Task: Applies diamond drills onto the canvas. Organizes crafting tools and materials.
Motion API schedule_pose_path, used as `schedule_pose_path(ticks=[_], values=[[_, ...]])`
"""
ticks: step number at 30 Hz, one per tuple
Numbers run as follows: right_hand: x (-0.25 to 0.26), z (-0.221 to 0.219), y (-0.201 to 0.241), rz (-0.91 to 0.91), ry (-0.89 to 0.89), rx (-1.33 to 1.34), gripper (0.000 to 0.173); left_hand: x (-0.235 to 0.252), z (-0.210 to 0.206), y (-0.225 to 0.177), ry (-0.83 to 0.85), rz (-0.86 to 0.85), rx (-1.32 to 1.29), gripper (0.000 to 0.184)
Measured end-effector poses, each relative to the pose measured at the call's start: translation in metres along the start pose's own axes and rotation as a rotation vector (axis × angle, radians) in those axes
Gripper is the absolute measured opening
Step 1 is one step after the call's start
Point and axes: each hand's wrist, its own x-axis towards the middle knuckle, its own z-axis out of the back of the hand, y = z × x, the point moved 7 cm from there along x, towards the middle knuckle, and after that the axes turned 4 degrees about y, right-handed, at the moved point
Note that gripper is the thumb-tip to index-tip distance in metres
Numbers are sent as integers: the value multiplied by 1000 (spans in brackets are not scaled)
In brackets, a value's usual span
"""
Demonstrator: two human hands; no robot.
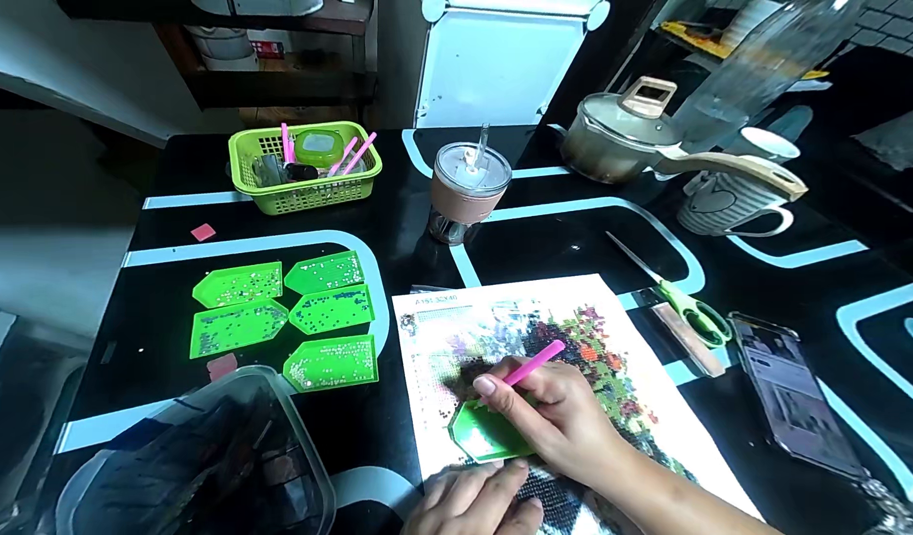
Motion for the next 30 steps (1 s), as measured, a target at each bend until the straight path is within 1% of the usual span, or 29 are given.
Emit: schedule_pose_path(ticks=[4,8,11,23,27,30], values=[[-1,3,-2,-35,-18,59,30,0,0,0,14,-3,7,40],[-3,24,-18,-237,-144,152,24,1,-1,0,30,1,6,41],[-6,33,-29,-288,-192,128,24,1,-1,0,15,-1,3,40],[-5,23,-25,-198,-143,26,27,1,0,0,21,-2,9,41],[-4,20,-17,-105,-110,-114,29,0,-1,0,15,-1,7,40],[-4,16,-3,21,-64,-273,33,1,0,0,22,0,1,40]])
